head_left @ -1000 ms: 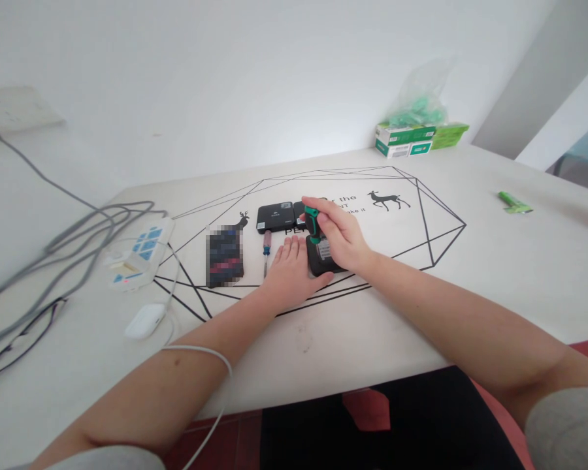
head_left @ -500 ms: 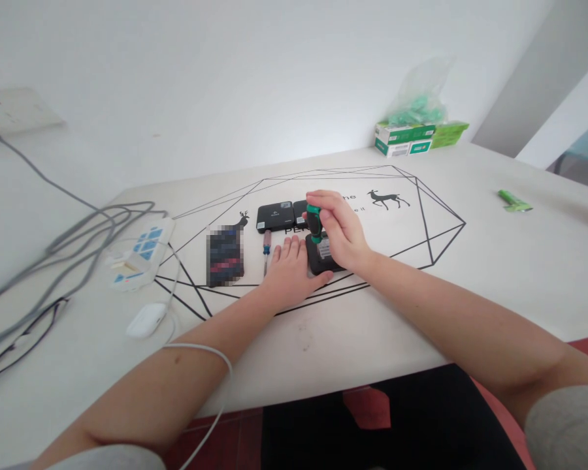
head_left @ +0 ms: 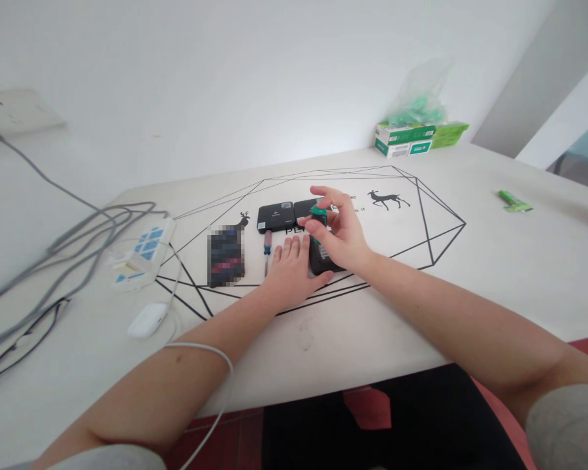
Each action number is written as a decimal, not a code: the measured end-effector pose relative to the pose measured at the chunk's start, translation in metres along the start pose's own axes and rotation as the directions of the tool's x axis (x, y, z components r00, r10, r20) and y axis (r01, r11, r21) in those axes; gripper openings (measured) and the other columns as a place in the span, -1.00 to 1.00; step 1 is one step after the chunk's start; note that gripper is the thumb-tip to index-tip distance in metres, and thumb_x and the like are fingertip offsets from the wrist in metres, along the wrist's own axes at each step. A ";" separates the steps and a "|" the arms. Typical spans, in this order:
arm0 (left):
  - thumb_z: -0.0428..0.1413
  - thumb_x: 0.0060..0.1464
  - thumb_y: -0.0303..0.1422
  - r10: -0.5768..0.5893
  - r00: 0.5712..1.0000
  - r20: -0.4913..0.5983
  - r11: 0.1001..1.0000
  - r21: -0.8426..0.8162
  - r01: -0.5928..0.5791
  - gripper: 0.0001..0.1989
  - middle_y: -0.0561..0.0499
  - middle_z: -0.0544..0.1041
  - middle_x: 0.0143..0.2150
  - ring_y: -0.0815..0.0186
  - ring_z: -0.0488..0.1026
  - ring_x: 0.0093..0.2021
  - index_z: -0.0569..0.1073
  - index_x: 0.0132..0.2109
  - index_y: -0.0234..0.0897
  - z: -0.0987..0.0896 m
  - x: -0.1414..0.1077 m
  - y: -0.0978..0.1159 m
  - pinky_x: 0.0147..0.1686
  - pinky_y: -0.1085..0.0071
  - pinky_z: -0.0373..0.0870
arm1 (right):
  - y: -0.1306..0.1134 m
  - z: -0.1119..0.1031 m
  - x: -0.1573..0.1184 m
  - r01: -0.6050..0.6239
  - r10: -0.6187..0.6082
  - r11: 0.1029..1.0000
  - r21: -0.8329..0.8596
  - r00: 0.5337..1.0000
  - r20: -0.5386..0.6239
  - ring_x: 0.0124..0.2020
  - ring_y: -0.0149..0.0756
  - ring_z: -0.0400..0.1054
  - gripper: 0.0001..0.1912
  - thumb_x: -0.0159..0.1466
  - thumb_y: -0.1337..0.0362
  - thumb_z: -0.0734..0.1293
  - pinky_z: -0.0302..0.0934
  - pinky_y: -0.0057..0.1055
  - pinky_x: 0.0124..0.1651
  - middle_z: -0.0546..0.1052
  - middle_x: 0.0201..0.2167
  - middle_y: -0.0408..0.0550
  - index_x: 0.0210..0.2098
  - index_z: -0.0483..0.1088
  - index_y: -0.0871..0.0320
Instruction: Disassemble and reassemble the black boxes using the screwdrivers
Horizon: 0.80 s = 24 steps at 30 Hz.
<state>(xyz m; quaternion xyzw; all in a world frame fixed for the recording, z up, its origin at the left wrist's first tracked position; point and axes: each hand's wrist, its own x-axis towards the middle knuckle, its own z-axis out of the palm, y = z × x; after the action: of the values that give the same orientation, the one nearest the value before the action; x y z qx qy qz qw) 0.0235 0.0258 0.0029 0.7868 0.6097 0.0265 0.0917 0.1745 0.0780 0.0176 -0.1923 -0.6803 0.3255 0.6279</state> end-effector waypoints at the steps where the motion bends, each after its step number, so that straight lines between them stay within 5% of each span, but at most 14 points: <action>1: -0.02 0.31 0.25 -0.007 1.000 0.007 1.000 0.010 0.007 0.08 -0.41 -0.16 0.65 -0.20 -0.25 0.65 -0.16 0.61 -0.44 0.000 0.000 0.000 0.55 -0.17 -0.18 | -0.002 -0.001 0.000 -0.010 0.010 1.000 0.001 1.000 0.014 -0.09 -0.22 0.59 -0.65 0.43 -0.10 0.35 0.58 -0.08 0.00 0.33 0.37 0.07 0.03 0.31 -0.04; 5: -0.05 0.33 0.24 -0.020 1.000 0.023 0.999 0.047 0.019 0.05 -0.43 -0.15 0.64 -0.20 -0.26 0.65 -0.07 0.59 -0.52 -0.001 0.000 0.001 0.56 -0.13 -0.20 | -0.008 -0.003 0.001 0.006 -0.006 1.000 0.012 1.000 -0.004 0.03 -0.11 0.59 -0.70 0.52 -0.07 0.20 0.53 0.04 0.11 0.32 0.40 0.09 0.01 0.35 -0.02; 9: -0.05 0.32 0.26 -0.009 1.000 0.012 0.999 0.039 0.009 0.07 -0.44 -0.15 0.64 -0.21 -0.25 0.64 -0.09 0.59 -0.51 0.001 0.001 -0.001 0.55 -0.17 -0.18 | -0.003 0.000 0.001 -0.015 0.015 1.000 0.025 1.000 -0.012 -0.16 -0.29 0.58 -0.74 0.51 -0.04 0.24 0.55 -0.14 -0.07 0.30 0.39 0.09 0.00 0.27 -0.03; 14: -0.04 0.30 0.26 0.012 1.000 -0.002 1.000 0.008 -0.012 0.08 -0.40 -0.14 0.65 -0.23 -0.23 0.64 -0.16 0.61 -0.44 0.002 0.002 -0.003 0.54 -0.20 -0.17 | 0.006 0.002 0.000 0.036 -0.045 0.989 -0.143 0.997 -0.064 -0.26 -0.35 0.40 -0.64 0.41 -0.08 0.38 0.46 -0.25 -0.16 0.47 -0.02 -0.05 -0.02 0.25 -0.01; 19: -0.03 0.30 0.25 0.018 1.000 0.000 1.000 0.002 -0.018 0.09 -0.41 -0.14 0.64 -0.23 -0.24 0.64 -0.18 0.61 -0.46 0.002 0.001 -0.003 0.54 -0.20 -0.18 | 0.004 0.000 0.002 0.030 -0.045 0.976 -0.217 0.997 -0.062 -0.30 -0.30 0.35 -0.54 0.31 -0.08 0.49 0.40 -0.23 -0.26 0.50 -0.10 -0.08 0.05 0.36 -0.03; 24: -0.04 0.30 0.26 0.015 1.000 -0.010 1.000 0.016 -0.015 0.06 -0.41 -0.10 0.64 -0.22 -0.20 0.64 -0.11 0.60 -0.43 0.003 0.000 -0.003 0.54 -0.20 -0.15 | -0.003 -0.003 0.002 0.079 -0.078 0.982 -0.172 0.997 0.008 -0.19 -0.25 0.47 -0.66 0.46 -0.05 0.32 0.48 -0.16 -0.09 0.58 -0.07 -0.05 0.08 0.46 -0.02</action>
<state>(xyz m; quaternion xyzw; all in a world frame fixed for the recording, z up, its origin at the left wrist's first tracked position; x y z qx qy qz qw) 0.0215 0.0266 -0.0002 0.7918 0.6046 0.0264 0.0819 0.1775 0.0778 0.0217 -0.2186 -0.7134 0.2408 0.6207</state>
